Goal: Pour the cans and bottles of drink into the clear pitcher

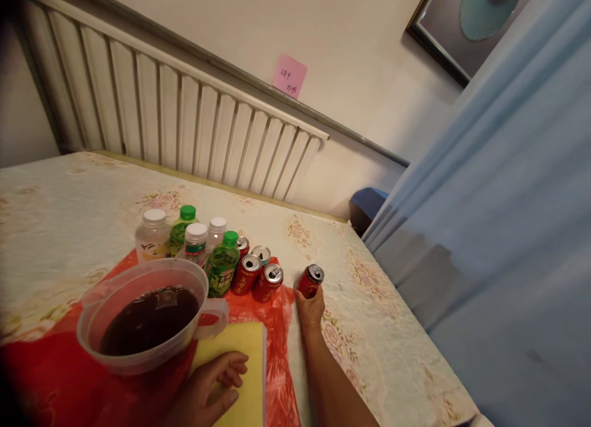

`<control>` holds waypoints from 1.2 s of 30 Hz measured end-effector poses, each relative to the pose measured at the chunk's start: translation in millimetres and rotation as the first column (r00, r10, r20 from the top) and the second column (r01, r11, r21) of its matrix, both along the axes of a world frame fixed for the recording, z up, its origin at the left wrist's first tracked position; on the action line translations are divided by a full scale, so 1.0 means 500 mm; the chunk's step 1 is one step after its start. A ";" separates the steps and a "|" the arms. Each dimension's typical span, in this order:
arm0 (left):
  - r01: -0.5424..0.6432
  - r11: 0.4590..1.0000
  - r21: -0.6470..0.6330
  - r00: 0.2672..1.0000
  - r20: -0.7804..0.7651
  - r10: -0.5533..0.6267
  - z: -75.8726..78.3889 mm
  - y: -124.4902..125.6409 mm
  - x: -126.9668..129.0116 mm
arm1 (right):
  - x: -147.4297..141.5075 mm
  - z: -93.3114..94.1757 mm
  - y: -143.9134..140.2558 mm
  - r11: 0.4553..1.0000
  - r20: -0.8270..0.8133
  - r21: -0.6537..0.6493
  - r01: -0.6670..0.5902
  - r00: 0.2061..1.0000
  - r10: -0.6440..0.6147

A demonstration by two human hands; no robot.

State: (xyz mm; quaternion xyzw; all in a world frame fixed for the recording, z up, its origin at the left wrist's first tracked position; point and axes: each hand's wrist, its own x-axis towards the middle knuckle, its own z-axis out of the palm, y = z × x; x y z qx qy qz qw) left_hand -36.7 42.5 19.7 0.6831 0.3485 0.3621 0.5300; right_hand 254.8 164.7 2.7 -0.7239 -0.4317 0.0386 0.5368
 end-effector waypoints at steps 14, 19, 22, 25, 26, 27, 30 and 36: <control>-0.004 0.998 -0.058 1.000 0.020 0.006 0.013 0.001 0.002 | -0.004 -0.009 -0.043 1.000 -0.114 0.003 0.015 0.993 -0.014; -0.006 0.999 -0.054 0.999 0.040 0.008 0.009 0.002 0.001 | -0.013 -0.013 -0.090 1.000 -0.165 -0.022 0.022 0.986 -0.025; -0.018 0.998 -0.057 0.999 0.043 0.020 0.008 0.002 0.000 | -0.017 -0.015 -0.117 1.000 -0.193 -0.028 -0.005 0.981 -0.001; -0.018 0.998 -0.056 0.999 0.048 0.020 0.012 0.001 -0.001 | -0.023 -0.012 -0.137 0.999 -0.208 -0.032 -0.028 0.978 0.021; -0.016 0.998 -0.060 0.999 0.047 0.019 0.014 0.001 -0.002 | -0.025 -0.010 -0.142 0.999 -0.210 -0.034 -0.031 0.977 0.023; -0.013 0.998 -0.063 0.999 0.045 0.016 0.017 0.000 -0.003 | -0.027 -0.008 -0.147 0.999 -0.209 -0.038 -0.031 0.978 0.023; -0.012 0.998 -0.055 0.999 0.039 0.014 0.024 -0.001 -0.006 | -0.037 -0.001 -0.158 0.998 -0.189 -0.051 -0.032 0.982 0.021; -0.019 0.999 -0.034 0.999 0.043 0.021 0.026 -0.005 -0.013 | -0.061 0.012 -0.156 0.996 -0.150 -0.028 -0.087 0.985 0.082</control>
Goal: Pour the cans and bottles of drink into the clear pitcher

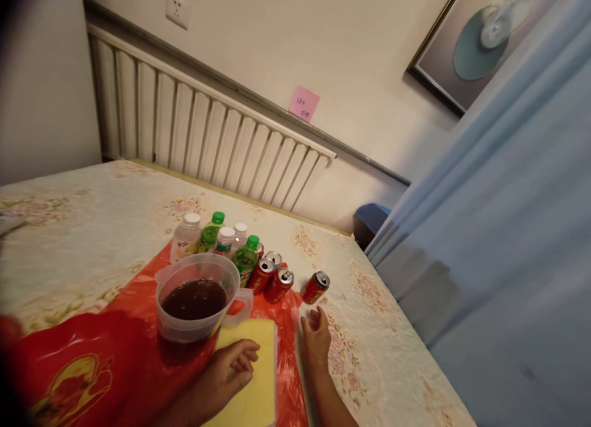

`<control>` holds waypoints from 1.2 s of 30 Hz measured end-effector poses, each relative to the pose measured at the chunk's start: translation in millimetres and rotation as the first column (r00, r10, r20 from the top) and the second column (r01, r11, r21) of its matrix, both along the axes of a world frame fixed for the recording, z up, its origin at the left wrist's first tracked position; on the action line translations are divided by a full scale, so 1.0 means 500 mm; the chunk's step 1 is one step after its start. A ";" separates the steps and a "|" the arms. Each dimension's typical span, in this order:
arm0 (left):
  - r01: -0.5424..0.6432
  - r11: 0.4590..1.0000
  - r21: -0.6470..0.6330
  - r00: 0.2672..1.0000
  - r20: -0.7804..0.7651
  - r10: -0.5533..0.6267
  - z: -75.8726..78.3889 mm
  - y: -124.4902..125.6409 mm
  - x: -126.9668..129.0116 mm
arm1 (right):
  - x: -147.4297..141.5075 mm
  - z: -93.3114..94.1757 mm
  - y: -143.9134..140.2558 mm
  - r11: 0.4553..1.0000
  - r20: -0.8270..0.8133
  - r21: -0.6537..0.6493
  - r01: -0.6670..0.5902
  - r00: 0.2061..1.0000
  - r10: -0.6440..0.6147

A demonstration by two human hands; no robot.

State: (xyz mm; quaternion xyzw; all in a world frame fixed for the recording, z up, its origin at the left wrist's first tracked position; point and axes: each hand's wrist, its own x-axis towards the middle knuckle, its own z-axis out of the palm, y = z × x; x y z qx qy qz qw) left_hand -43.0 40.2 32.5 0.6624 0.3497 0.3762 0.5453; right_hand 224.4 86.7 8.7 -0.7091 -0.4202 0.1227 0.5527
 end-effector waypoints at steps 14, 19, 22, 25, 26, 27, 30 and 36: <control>-0.024 0.999 -0.022 0.999 -0.025 0.023 0.011 -0.009 -0.011 | -0.108 0.055 0.074 0.981 -0.010 0.102 -0.164 0.986 0.166; 0.000 1.000 -0.032 0.999 -0.040 -0.001 0.022 -0.012 -0.016 | -0.140 0.070 0.108 0.981 0.020 0.080 -0.179 0.984 0.178; -0.002 1.000 -0.029 0.999 -0.052 0.000 0.022 -0.012 -0.015 | -0.153 0.077 0.125 0.983 0.033 0.069 -0.169 0.985 0.167; -0.003 1.000 -0.020 0.997 -0.077 0.002 0.016 -0.011 -0.012 | -0.159 0.078 0.140 0.978 0.026 0.080 -0.191 0.981 0.190; -0.005 1.000 -0.015 0.996 -0.087 0.003 0.013 -0.011 -0.011 | -0.159 0.077 0.145 0.977 0.028 0.080 -0.198 0.980 0.197; -0.007 1.000 -0.008 0.995 -0.099 0.006 0.010 -0.010 -0.010 | -0.158 0.076 0.149 0.977 0.036 0.078 -0.200 0.980 0.198; -0.026 0.999 0.021 0.991 -0.133 0.029 0.002 -0.008 -0.010 | -0.156 0.073 0.158 0.981 0.121 0.081 -0.177 0.979 0.167; -0.049 0.997 0.063 0.985 -0.161 0.058 -0.001 -0.017 -0.015 | -0.153 0.080 0.156 0.979 0.275 0.105 -0.177 0.951 0.142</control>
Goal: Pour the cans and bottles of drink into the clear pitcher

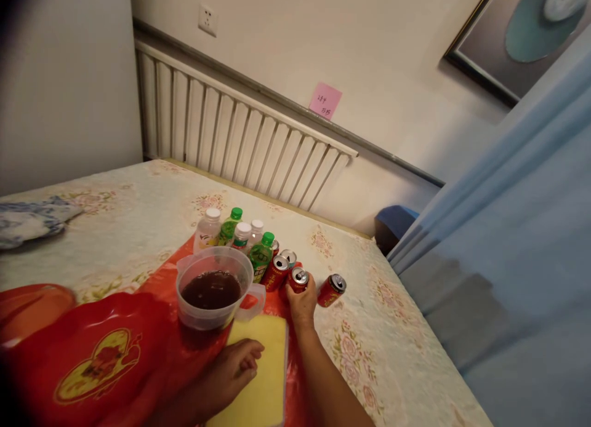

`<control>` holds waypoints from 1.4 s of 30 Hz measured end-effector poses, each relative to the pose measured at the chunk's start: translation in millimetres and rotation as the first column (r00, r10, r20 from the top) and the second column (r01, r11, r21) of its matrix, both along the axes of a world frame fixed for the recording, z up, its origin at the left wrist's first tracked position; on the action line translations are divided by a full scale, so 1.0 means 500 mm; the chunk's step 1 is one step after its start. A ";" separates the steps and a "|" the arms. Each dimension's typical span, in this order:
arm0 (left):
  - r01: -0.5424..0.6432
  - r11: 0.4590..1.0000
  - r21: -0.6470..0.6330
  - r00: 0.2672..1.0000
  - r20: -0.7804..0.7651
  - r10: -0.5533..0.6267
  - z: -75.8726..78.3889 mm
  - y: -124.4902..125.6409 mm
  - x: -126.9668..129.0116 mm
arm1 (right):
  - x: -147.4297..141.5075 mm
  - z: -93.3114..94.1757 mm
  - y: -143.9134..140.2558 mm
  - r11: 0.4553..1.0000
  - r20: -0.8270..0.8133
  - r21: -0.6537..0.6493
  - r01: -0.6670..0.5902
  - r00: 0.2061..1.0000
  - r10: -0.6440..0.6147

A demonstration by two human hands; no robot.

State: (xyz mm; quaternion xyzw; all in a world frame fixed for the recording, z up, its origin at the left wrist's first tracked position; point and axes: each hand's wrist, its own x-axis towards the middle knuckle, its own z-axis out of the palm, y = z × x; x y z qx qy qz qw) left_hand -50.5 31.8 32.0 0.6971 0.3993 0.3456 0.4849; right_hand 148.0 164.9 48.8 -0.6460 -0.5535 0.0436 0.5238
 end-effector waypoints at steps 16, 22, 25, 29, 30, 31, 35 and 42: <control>-0.089 0.978 0.191 0.940 -0.310 0.146 0.004 -0.023 0.037 | 0.136 0.051 -0.195 0.992 -0.144 -0.054 -0.112 0.984 0.103; -0.214 0.936 0.280 0.874 -0.373 0.312 0.002 -0.037 0.070 | 0.174 0.041 -0.302 0.985 -0.216 -0.081 -0.155 0.967 0.134; -0.248 0.911 0.328 0.837 -0.400 0.372 0.004 -0.048 0.083 | 0.188 0.030 -0.339 0.977 -0.245 -0.108 -0.182 0.958 0.151; -0.239 0.890 0.387 0.818 -0.414 0.399 0.009 -0.065 0.092 | 0.210 0.017 -0.374 0.969 -0.250 -0.115 -0.220 0.950 0.186; -0.232 0.885 0.403 0.816 -0.415 0.403 0.010 -0.069 0.092 | 0.217 0.016 -0.380 0.969 -0.243 -0.107 -0.222 0.951 0.191; -0.226 0.880 0.418 0.814 -0.415 0.407 0.011 -0.072 0.093 | 0.225 0.017 -0.383 0.970 -0.233 -0.098 -0.222 0.953 0.195; -0.219 0.855 0.470 0.795 -0.422 0.436 0.007 -0.077 0.097 | 0.265 0.031 -0.382 0.972 -0.205 -0.096 -0.215 0.960 0.192; -0.207 0.819 0.536 0.756 -0.444 0.482 -0.004 -0.073 0.105 | 0.309 0.037 -0.364 0.977 -0.198 -0.126 -0.171 0.970 0.145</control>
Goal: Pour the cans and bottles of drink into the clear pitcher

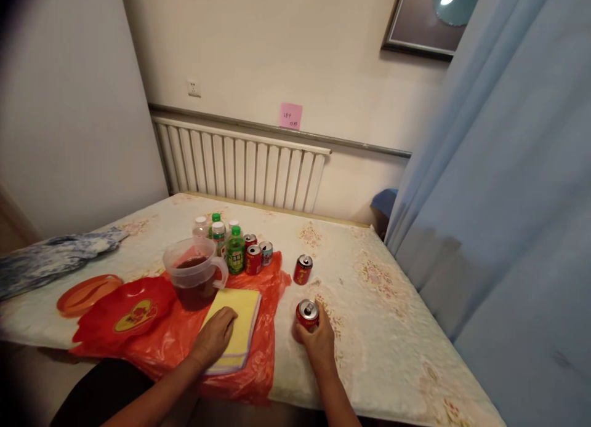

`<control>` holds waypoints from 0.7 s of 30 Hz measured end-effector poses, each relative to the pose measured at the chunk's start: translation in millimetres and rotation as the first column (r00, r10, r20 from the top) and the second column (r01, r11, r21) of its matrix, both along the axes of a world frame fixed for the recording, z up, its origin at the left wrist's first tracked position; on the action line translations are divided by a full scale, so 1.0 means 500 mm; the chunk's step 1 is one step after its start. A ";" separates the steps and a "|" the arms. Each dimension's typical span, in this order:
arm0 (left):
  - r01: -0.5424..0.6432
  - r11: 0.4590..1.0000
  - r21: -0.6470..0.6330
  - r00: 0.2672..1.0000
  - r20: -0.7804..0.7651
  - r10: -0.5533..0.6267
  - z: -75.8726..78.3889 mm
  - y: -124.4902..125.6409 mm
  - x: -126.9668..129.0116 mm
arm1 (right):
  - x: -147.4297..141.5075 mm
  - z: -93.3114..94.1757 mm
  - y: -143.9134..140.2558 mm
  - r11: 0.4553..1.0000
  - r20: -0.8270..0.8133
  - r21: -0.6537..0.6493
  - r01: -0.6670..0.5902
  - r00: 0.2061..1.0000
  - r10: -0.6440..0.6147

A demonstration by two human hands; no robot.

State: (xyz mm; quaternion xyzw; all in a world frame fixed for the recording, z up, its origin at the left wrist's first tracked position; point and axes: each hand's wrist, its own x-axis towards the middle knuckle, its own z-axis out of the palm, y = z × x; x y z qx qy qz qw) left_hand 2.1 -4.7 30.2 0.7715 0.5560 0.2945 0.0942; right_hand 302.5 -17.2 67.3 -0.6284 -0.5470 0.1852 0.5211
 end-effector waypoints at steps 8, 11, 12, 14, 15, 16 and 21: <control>-0.022 0.999 0.035 0.998 -0.050 0.023 -0.003 -0.004 0.001 | -0.021 -0.039 0.007 1.000 0.020 0.002 -0.018 1.000 0.018; -0.033 0.999 0.038 0.997 -0.066 0.035 -0.004 -0.005 0.002 | -0.026 -0.048 0.013 1.000 0.000 0.000 -0.005 1.000 0.005; -0.037 0.999 0.037 0.997 -0.071 0.039 -0.005 -0.005 0.002 | -0.029 -0.049 0.014 1.000 -0.009 0.000 -0.001 1.000 0.001; -0.043 0.999 0.033 0.996 -0.082 0.046 -0.006 -0.006 0.002 | -0.040 -0.046 0.017 1.000 -0.024 0.005 -0.002 1.000 0.002; -0.046 0.999 0.029 0.995 -0.087 0.048 -0.007 -0.006 0.002 | -0.046 -0.043 0.018 1.000 -0.027 0.013 -0.010 1.000 0.010; -0.048 0.999 0.026 0.995 -0.092 0.050 -0.008 -0.006 0.002 | -0.051 -0.039 0.020 1.000 -0.027 0.021 -0.018 0.999 0.019; -0.051 0.999 0.013 0.993 -0.105 0.052 -0.007 -0.007 0.001 | -0.044 -0.012 0.033 0.999 0.007 0.016 0.042 0.999 -0.043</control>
